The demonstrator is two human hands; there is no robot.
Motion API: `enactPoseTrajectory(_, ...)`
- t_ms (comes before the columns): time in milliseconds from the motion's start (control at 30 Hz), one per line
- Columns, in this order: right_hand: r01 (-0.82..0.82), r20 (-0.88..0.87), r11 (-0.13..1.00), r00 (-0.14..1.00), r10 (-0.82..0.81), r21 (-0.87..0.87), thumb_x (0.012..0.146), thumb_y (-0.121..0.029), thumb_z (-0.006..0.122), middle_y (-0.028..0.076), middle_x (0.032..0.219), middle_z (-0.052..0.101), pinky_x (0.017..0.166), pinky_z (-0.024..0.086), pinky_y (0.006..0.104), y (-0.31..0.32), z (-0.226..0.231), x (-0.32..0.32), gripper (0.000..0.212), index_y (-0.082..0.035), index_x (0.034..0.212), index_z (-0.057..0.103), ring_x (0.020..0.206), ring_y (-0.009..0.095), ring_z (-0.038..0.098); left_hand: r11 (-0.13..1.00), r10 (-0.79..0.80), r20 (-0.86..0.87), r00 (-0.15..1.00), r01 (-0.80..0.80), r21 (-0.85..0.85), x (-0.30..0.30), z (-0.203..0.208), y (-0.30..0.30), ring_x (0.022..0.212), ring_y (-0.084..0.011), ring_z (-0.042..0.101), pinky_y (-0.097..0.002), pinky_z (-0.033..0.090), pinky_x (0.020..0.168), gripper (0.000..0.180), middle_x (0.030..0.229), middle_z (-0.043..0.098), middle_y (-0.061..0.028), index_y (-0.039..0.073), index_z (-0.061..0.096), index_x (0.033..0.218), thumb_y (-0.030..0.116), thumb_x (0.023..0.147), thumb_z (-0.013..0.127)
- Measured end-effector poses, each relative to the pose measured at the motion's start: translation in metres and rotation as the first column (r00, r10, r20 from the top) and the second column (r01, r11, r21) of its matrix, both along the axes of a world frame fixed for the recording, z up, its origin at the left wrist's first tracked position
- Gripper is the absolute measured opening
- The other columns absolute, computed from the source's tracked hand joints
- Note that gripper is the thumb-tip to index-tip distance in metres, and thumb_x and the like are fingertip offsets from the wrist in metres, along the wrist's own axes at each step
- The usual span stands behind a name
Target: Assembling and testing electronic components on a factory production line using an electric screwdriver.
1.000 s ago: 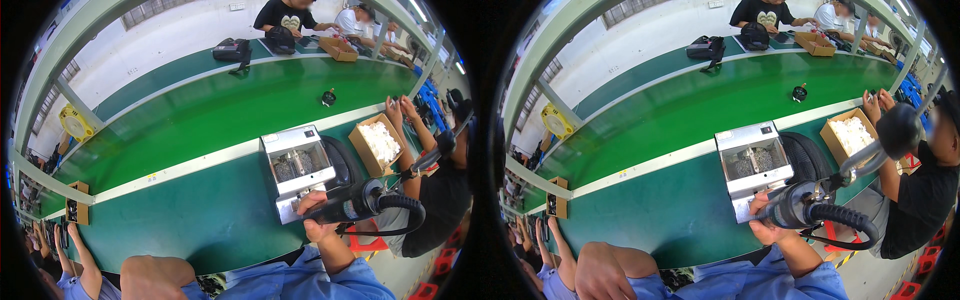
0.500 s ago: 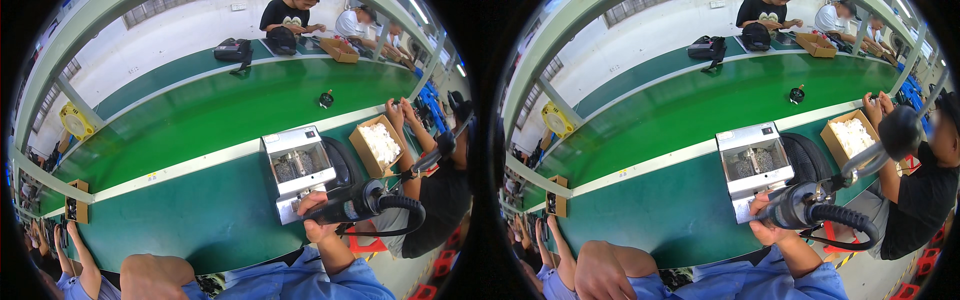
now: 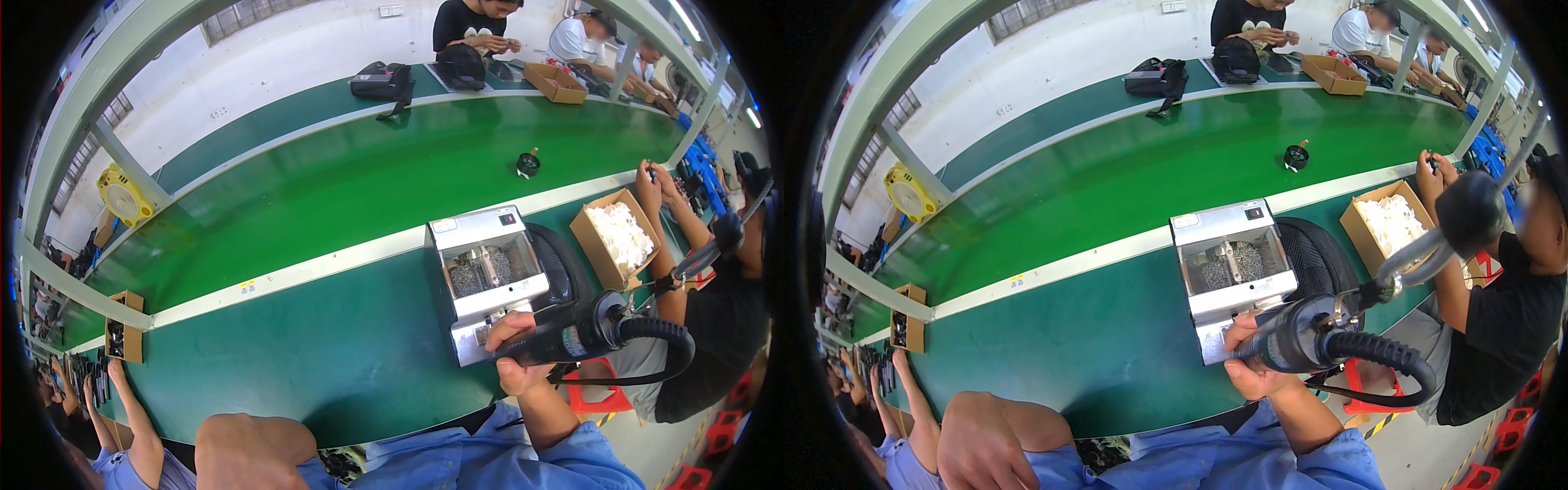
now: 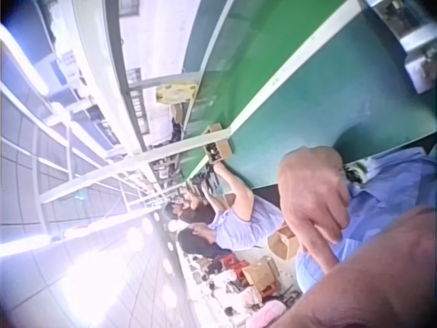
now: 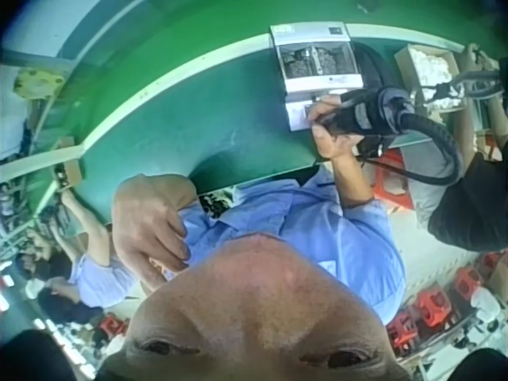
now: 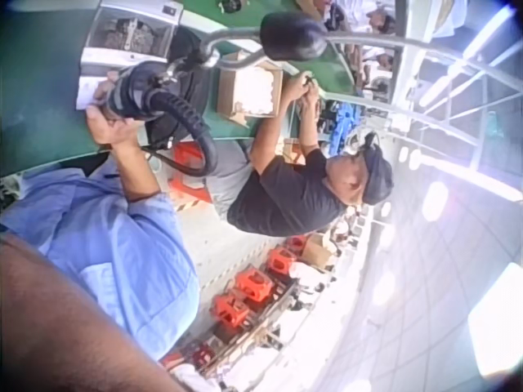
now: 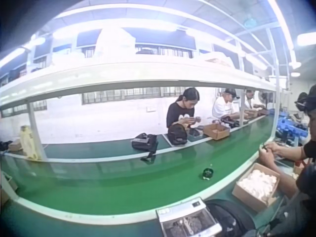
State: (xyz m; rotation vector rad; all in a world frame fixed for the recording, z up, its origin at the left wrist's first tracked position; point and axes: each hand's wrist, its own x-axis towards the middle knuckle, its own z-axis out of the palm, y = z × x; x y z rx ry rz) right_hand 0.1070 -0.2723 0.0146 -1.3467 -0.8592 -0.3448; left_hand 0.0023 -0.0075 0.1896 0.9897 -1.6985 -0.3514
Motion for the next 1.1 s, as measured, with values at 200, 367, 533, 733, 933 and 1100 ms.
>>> enactPoseTrajectory(200,0.011,-0.004,1.0,1.0,-0.011,0.011,0.08,-0.034,0.068,0.012,0.067,0.056,0.057,0.043,0.0297,0.0007,0.0012,-0.0012,0.06,0.005,0.115,0.039,0.058,0.017,0.051,1.0,-0.015,0.006,1.0,0.015,0.01,0.001,0.0011,0.0004,0.072,-0.0237,0.063,-0.0261,0.04,0.048,0.022,0.084,0.063,-0.0174,0.002,0.064,0.095,0.015,0.093,0.046)
enactPoseTrajectory(367,0.006,-0.024,1.0,1.0,-0.005,0.002,0.08,-0.034,0.068,0.012,0.067,0.056,0.059,0.043,0.0299,0.0,0.0013,-0.0017,0.06,0.005,0.115,0.039,0.059,0.018,0.051,1.0,-0.014,0.011,1.0,0.014,0.008,0.001,0.0008,0.0007,0.072,-0.0239,0.063,-0.0261,0.04,0.048,0.022,0.083,0.063,-0.0174,0.002,0.064,0.094,0.015,0.093,0.046)
enactPoseTrajectory(533,0.009,-0.028,1.0,1.0,-0.009,0.002,0.08,-0.034,0.068,0.012,0.067,0.056,0.059,0.043,0.0299,0.0004,0.001,-0.0018,0.06,0.005,0.115,0.039,0.059,0.018,0.051,1.0,-0.011,0.012,1.0,0.011,0.008,0.0007,0.001,0.0008,0.071,-0.0238,0.063,-0.0261,0.04,0.048,0.022,0.083,0.063,-0.0173,0.002,0.063,0.093,0.015,0.093,0.046)
enactPoseTrajectory(733,0.014,-0.009,1.0,1.0,-0.014,0.012,0.079,-0.034,0.068,0.012,0.067,0.056,0.057,0.043,0.0296,0.0003,-0.0011,-0.0002,0.06,0.005,0.115,0.039,0.058,0.018,0.051,1.0,-0.005,0.001,1.0,0.005,-0.001,-0.0006,0.0004,0.0011,0.07,-0.0235,0.062,-0.0258,0.04,0.047,0.02,0.082,0.063,-0.0172,0.002,0.063,0.093,0.015,0.092,0.048)
enactPoseTrajectory(933,0.014,-0.016,1.0,1.0,-0.013,0.023,0.08,-0.035,0.068,0.011,0.066,0.055,0.057,0.042,0.0292,0.0012,0.0016,-0.0008,0.06,0.004,0.116,0.04,0.058,0.017,0.051,1.0,0.001,-0.013,1.0,-0.001,-0.005,-0.0012,-0.0001,0.0009,0.069,-0.0232,0.062,-0.0256,0.039,0.046,0.019,0.081,0.063,-0.0176,0.002,0.062,0.093,0.017,0.092,0.051)
enactPoseTrajectory(1100,0.013,-0.033,1.0,0.999,-0.012,0.025,0.08,-0.035,0.068,0.011,0.066,0.055,0.057,0.042,0.029,0.0014,0.0024,-0.0018,0.06,0.004,0.116,0.04,0.058,0.017,0.051,1.0,0.007,-0.021,1.0,-0.007,-0.01,-0.0014,0.0005,0.0004,0.068,-0.0231,0.062,-0.0254,0.038,0.045,0.018,0.08,0.063,-0.0179,0.001,0.062,0.092,0.018,0.091,0.055)
